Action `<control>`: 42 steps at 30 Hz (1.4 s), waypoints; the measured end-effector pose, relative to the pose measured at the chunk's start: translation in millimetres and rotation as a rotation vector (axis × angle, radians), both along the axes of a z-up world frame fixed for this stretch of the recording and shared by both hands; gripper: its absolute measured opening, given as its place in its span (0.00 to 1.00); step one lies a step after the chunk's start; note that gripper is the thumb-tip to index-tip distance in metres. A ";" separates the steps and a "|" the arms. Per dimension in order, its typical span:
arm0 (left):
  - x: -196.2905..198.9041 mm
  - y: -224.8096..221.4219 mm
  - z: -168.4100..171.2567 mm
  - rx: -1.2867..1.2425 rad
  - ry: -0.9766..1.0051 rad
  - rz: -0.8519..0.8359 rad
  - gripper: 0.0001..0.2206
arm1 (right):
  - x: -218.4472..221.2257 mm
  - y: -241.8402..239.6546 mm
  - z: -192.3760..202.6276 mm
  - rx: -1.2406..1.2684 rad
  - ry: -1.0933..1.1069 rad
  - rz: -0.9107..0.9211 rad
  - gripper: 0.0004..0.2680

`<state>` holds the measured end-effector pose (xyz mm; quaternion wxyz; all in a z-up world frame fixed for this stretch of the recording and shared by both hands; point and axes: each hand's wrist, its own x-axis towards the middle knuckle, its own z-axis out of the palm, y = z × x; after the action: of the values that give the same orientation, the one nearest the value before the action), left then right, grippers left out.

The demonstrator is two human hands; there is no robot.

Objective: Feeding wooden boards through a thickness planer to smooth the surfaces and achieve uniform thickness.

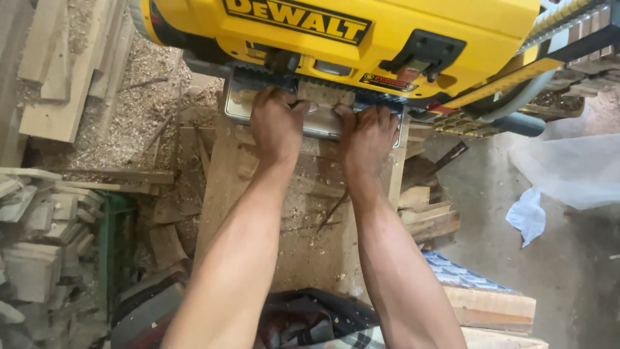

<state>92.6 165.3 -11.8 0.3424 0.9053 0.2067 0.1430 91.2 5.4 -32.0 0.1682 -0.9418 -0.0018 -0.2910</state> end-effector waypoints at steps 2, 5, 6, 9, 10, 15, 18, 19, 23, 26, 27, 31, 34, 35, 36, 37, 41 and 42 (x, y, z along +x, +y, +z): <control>4.0 -2.6 2.3 -0.004 -0.016 0.010 0.13 | 11.2 1.3 -9.7 -0.049 -0.018 -0.044 0.17; 0.5 -8.7 9.9 -0.018 -0.011 0.033 0.12 | 15.2 5.5 -8.5 -0.103 -0.019 -0.104 0.16; -1.3 -11.0 14.5 -0.027 0.007 0.038 0.12 | 15.1 7.5 -4.2 -0.105 -0.005 -0.128 0.17; 14.9 -17.9 -10.0 -0.017 -0.037 0.098 0.13 | 23.1 8.3 -1.6 -0.124 -0.007 -0.159 0.18; 9.6 -12.9 -8.3 -0.017 -0.042 0.105 0.13 | 24.0 8.5 -3.8 -0.123 -0.012 -0.153 0.18; -48.6 -20.0 -0.4 0.317 -0.332 -0.272 0.25 | -16.7 -14.4 -20.8 -0.081 -0.069 0.215 0.09; -69.5 -9.6 -15.9 0.474 -0.274 -0.433 0.35 | -53.1 -7.7 7.4 -0.109 -0.105 0.292 0.12; -79.5 -9.5 -10.6 0.472 -0.263 -0.433 0.35 | -67.5 -7.6 8.6 -0.107 -0.095 0.296 0.12; -78.7 -10.1 12.5 0.544 -0.018 -0.491 0.46 | -72.0 -12.5 18.3 -0.113 0.104 0.333 0.28; -95.8 -11.5 15.2 0.456 0.114 -0.530 0.49 | -83.3 -17.5 15.0 -0.109 0.294 0.329 0.31; -92.0 -11.7 18.1 0.423 0.177 -0.551 0.50 | -77.1 -18.4 16.2 -0.095 0.387 0.318 0.33; -90.6 -10.4 23.4 0.398 0.253 -0.586 0.52 | -85.1 -11.7 39.4 -0.072 0.511 0.297 0.31; -86.0 -10.4 30.1 0.330 0.415 -0.634 0.52 | -85.7 -14.2 37.5 -0.088 0.629 0.291 0.39; -82.6 -9.9 31.4 0.330 0.449 -0.634 0.52 | -83.8 -13.1 38.3 -0.119 0.634 0.289 0.39; -79.3 -8.9 33.1 0.329 0.482 -0.634 0.52 | -82.0 -11.5 39.6 -0.149 0.640 0.287 0.40; -77.4 -9.2 36.5 0.330 0.478 -0.632 0.52 | -80.9 -10.8 44.0 -0.150 0.636 0.287 0.40; -75.3 -7.8 38.5 0.303 0.557 -0.663 0.53 | -82.2 -8.2 57.9 -0.163 0.732 0.279 0.37; -74.1 -7.3 36.4 0.296 0.568 -0.670 0.53 | -82.0 -8.2 60.8 -0.178 0.753 0.280 0.36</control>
<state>18.5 157.9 24.6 0.1667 0.9646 -0.0344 -0.2013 9.2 -2.8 28.8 0.1131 -0.9840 -0.0931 0.1010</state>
